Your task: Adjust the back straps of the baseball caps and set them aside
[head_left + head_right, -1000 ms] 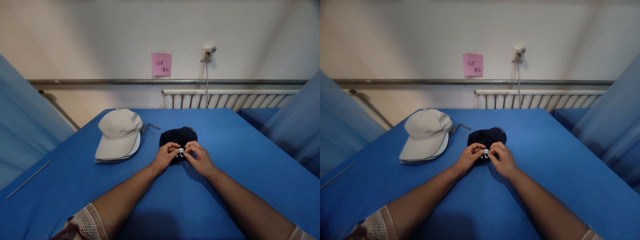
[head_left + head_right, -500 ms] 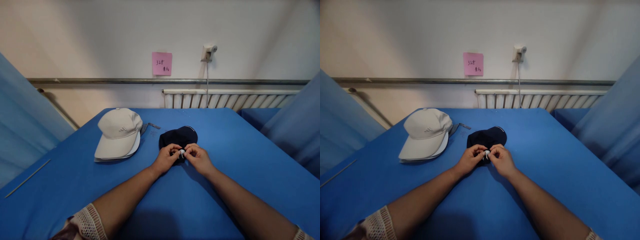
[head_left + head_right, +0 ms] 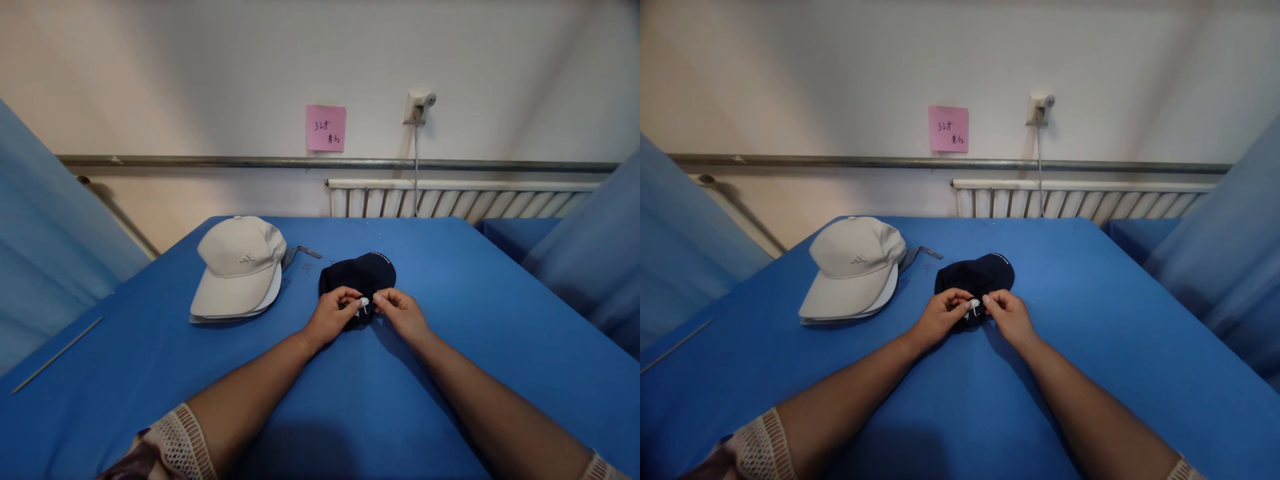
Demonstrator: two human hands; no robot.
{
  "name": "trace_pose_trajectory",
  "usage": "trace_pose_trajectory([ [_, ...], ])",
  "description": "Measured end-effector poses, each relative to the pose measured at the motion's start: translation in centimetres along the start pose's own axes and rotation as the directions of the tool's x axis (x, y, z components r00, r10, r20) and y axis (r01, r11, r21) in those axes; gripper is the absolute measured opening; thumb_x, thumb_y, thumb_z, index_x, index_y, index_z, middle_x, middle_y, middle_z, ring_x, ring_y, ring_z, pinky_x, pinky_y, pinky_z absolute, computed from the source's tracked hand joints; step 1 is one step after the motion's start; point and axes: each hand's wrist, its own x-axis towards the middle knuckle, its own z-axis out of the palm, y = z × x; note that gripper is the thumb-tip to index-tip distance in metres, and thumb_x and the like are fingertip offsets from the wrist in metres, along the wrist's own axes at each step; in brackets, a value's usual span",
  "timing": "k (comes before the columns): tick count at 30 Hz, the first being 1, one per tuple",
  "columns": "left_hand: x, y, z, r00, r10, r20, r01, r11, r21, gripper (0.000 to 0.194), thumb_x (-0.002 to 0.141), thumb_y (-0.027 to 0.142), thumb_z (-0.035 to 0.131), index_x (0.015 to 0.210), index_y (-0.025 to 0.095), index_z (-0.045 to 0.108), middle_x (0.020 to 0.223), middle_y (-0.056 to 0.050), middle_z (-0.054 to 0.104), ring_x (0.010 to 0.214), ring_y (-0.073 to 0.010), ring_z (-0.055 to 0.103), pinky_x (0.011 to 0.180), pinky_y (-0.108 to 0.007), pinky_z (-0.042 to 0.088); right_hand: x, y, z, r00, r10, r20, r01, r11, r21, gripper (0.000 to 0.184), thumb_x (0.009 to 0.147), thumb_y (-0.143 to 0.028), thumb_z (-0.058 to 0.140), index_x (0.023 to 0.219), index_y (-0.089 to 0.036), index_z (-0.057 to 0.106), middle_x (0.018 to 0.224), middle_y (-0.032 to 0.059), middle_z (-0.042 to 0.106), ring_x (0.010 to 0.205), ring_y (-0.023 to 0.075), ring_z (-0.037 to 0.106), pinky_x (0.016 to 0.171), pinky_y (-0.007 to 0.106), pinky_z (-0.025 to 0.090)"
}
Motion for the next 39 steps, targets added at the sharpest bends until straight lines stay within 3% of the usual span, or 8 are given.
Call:
trace_pose_trajectory([
  [8,-0.1,0.1,-0.2,1.000,0.001,-0.003,-0.001,1.000,-0.006,0.031,0.077,0.038,0.068,0.095,0.013,0.066,0.077,-0.004,0.067,0.068,-0.0125,0.059,0.062,-0.023,0.045,-0.1,-0.4,-0.8,0.983,-0.164,0.080,0.180,0.947,-0.265,0.013,0.078,-0.029,0.057,0.068,-0.020,0.058,0.078,0.0019,0.059,0.062,0.0120,0.053,0.056,0.024,0.042],
  [11,-0.2,0.5,-0.4,1.000,-0.012,0.012,0.013,1.000,-0.023,0.032,0.081,0.042,0.063,0.093,0.013,0.068,0.080,-0.005,0.067,0.070,-0.0126,0.059,0.062,-0.023,0.045,0.1,-0.2,-1.0,0.994,-0.088,0.058,0.101,0.952,-0.288,0.012,0.079,-0.026,0.055,0.087,-0.021,0.062,0.064,-0.0027,0.055,0.052,0.0112,0.048,0.050,0.024,0.039],
  [14,-0.3,0.8,-0.6,0.999,-0.032,0.044,0.036,0.996,-0.078,0.033,0.079,0.042,0.065,0.093,0.013,0.068,0.076,-0.004,0.066,0.066,-0.0118,0.058,0.060,-0.023,0.045,0.0,-0.2,-1.0,0.978,-0.121,0.170,0.172,0.928,-0.330,0.030,0.077,-0.021,0.057,0.107,-0.023,0.060,0.067,-0.0037,0.054,0.053,0.0109,0.049,0.050,0.023,0.040],
  [19,-0.3,0.6,-0.4,0.997,-0.034,0.066,0.040,0.994,-0.099,0.027,0.073,0.032,0.071,0.093,0.013,0.067,0.080,-0.004,0.068,0.069,-0.0120,0.061,0.065,-0.024,0.047,-0.3,-0.9,-1.2,0.937,-0.275,0.215,0.344,0.838,-0.424,0.016,0.078,-0.015,0.054,0.090,-0.022,0.060,0.085,0.0007,0.057,0.056,0.0097,0.049,0.053,0.025,0.040],
  [26,0.0,0.4,-1.0,0.954,0.175,-0.245,-0.129,0.973,0.190,0.019,0.081,0.028,0.062,0.096,0.017,0.067,0.090,-0.005,0.070,0.084,-0.0166,0.064,0.078,-0.029,0.050,-0.6,-2.6,-1.9,0.892,-0.422,0.162,0.441,0.732,-0.520,0.014,0.083,-0.013,0.046,0.089,-0.022,0.056,0.093,0.0060,0.059,0.066,0.0147,0.054,0.063,0.029,0.042],
  [32,-1.1,1.2,-1.1,0.936,0.333,-0.112,-0.259,0.870,0.420,0.019,0.087,0.027,0.056,0.102,0.020,0.067,0.097,-0.004,0.070,0.091,-0.0168,0.065,0.086,-0.031,0.049,-0.2,-2.2,-1.9,0.924,-0.326,0.198,0.381,0.819,-0.429,0.023,0.088,-0.031,0.053,0.107,-0.023,0.061,0.101,0.0060,0.062,0.065,0.0136,0.055,0.061,0.028,0.043],
  [35,-1.4,1.6,-0.9,0.931,0.359,-0.060,-0.297,0.844,0.447,0.018,0.088,0.026,0.055,0.102,0.020,0.067,0.096,-0.004,0.071,0.091,-0.0164,0.065,0.085,-0.030,0.049,0.3,-1.4,-1.9,0.919,-0.218,0.330,0.336,0.870,-0.360,0.018,0.087,-0.035,0.055,0.091,-0.022,0.067,0.079,0.0012,0.061,0.063,0.0134,0.053,0.059,0.026,0.041],
  [39,-1.3,1.8,-1.0,0.941,0.338,-0.021,-0.294,0.846,0.445,0.021,0.087,0.027,0.058,0.105,0.020,0.064,0.100,-0.004,0.070,0.093,-0.0175,0.065,0.086,-0.031,0.049,0.8,-0.9,-2.0,0.941,-0.161,0.297,0.246,0.930,-0.274,0.019,0.086,-0.035,0.055,0.077,-0.020,0.065,0.070,-0.0014,0.055,0.061,0.0119,0.050,0.059,0.025,0.040],
])
